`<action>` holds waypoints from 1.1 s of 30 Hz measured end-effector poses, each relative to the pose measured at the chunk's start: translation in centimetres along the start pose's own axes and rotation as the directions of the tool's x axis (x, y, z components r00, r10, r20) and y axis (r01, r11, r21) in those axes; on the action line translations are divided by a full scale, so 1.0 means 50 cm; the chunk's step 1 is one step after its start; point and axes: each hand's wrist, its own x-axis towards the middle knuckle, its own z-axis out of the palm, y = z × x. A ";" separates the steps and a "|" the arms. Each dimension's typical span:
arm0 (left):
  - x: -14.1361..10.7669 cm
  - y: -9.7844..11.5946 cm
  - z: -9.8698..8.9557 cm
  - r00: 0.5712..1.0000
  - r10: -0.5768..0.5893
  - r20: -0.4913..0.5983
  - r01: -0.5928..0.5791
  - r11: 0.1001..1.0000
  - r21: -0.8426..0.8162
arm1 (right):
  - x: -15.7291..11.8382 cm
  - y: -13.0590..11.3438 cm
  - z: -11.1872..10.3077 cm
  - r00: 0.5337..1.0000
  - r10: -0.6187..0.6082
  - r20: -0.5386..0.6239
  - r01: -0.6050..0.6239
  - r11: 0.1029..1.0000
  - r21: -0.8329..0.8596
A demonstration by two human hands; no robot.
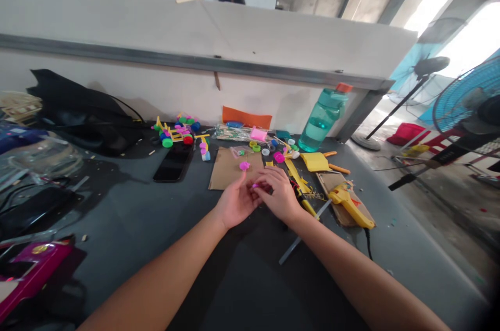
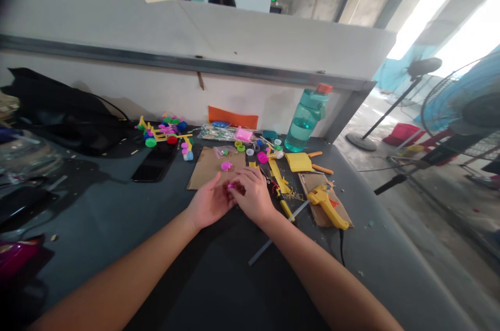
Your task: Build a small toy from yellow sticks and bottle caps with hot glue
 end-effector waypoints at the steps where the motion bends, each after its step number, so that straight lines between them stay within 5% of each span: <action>1: 0.002 -0.003 -0.003 1.000 -0.001 -0.025 0.002 0.999 0.040 | 0.002 0.000 -0.002 1.000 0.021 -0.014 -0.020 1.000 0.021; 14: 0.004 -0.011 -0.019 0.992 0.097 -0.083 -0.073 0.966 0.247 | 0.012 -0.004 -0.017 0.985 0.139 0.100 -0.151 0.981 0.123; 23: 0.005 -0.011 -0.020 0.991 0.104 -0.080 -0.082 0.968 0.236 | 0.008 0.000 -0.013 0.997 0.066 0.033 -0.069 0.993 0.091; 33: 0.002 -0.005 -0.019 0.994 0.097 -0.051 -0.079 0.957 0.280 | 0.022 -0.014 -0.039 0.990 0.039 0.138 -0.051 0.995 0.089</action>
